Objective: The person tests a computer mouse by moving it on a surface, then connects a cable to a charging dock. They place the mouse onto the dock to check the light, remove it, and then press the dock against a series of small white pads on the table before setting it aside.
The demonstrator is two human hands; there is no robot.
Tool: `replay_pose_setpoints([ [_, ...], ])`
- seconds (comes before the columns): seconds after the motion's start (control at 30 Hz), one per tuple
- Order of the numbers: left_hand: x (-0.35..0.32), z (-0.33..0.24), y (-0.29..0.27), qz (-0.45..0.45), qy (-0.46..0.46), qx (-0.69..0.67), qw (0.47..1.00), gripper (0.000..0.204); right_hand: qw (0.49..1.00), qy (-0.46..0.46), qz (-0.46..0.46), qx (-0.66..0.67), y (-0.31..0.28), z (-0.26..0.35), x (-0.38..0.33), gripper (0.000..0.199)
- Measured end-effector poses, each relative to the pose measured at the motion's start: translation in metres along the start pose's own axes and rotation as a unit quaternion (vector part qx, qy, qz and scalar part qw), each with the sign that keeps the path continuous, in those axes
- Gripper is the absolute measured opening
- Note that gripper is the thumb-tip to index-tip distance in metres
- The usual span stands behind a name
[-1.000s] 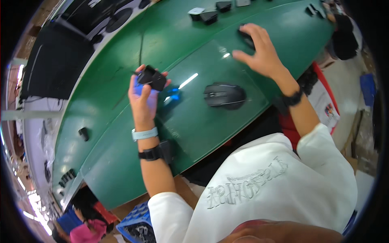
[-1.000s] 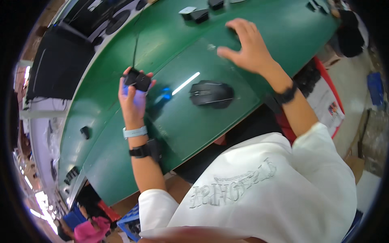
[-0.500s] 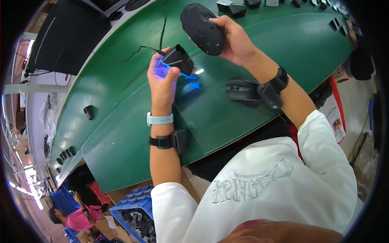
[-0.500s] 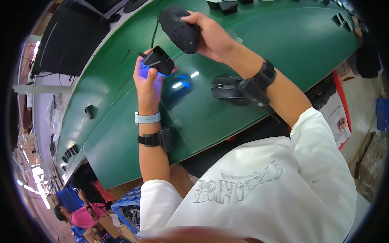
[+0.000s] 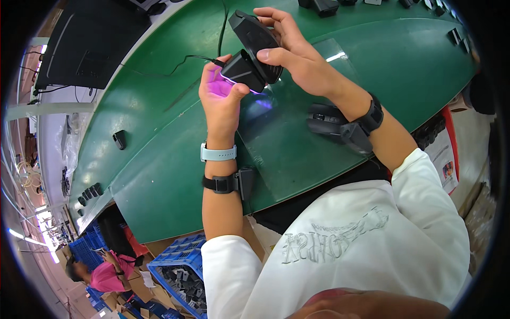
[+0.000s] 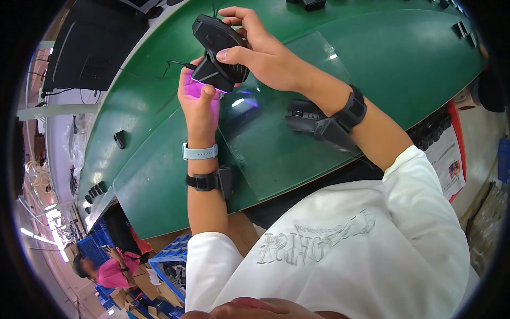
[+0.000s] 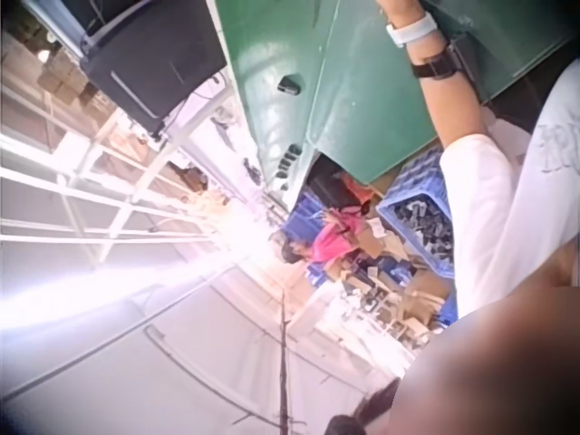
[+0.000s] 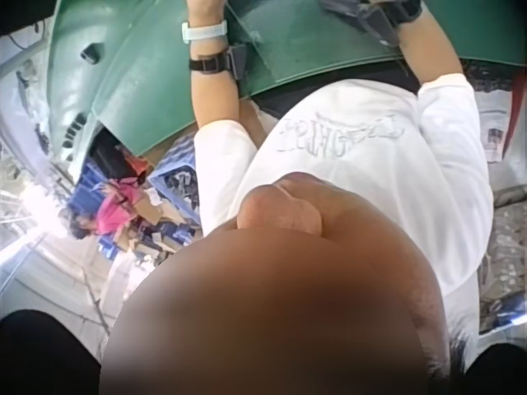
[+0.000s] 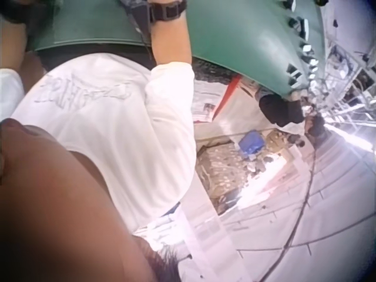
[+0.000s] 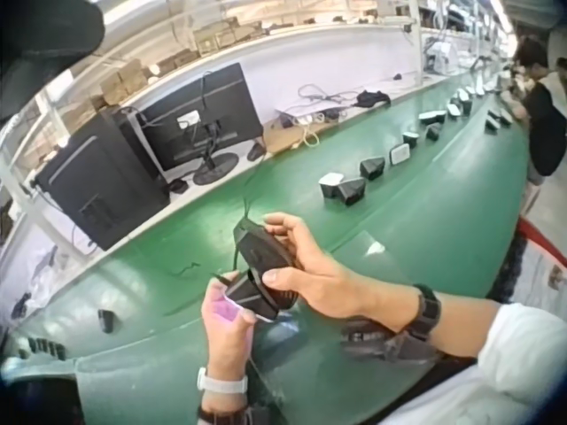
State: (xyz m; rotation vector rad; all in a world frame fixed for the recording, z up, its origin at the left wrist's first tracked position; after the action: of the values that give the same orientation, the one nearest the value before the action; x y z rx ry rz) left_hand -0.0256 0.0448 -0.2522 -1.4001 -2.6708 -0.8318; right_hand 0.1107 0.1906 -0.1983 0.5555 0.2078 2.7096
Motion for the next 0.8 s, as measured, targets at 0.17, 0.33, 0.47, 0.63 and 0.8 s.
replay_pose_setpoints([
  [0.17,-0.002,-0.004,0.002,-0.001,0.001,0.04,0.999,0.071,1.0,0.005,0.001,0.0,0.004,-0.007,-0.001,0.077],
  [0.33,-0.001,-0.005,0.002,0.003,-0.019,0.002,1.0,0.071,0.954,-0.141,-0.046,-0.259,0.006,-0.001,-0.006,0.076],
  [0.47,-0.002,-0.009,0.002,0.052,-0.048,-0.011,0.997,0.082,0.915,-0.222,-0.022,-0.335,0.01,0.009,-0.011,0.078],
  [0.63,-0.01,-0.011,0.008,0.056,-0.035,-0.001,0.998,0.079,0.885,-0.294,-0.031,-0.359,0.015,0.015,-0.013,0.078],
  [0.8,-0.012,-0.008,0.006,0.041,-0.058,-0.002,0.997,0.077,0.873,-0.301,-0.033,-0.383,0.019,0.014,-0.015,0.076],
])
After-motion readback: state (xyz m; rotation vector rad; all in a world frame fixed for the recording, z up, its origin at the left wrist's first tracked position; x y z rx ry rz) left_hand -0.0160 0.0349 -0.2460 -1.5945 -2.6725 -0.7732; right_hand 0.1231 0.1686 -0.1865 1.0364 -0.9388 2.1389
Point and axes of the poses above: each hand's wrist, its own x-axis towards the middle knuckle, its own y-axis out of the palm, z = x × y, the point moved 1 cm from there along x, towards the middle knuckle, and after that the axes turned 2 degrees about -x, right-handed, at the moved point
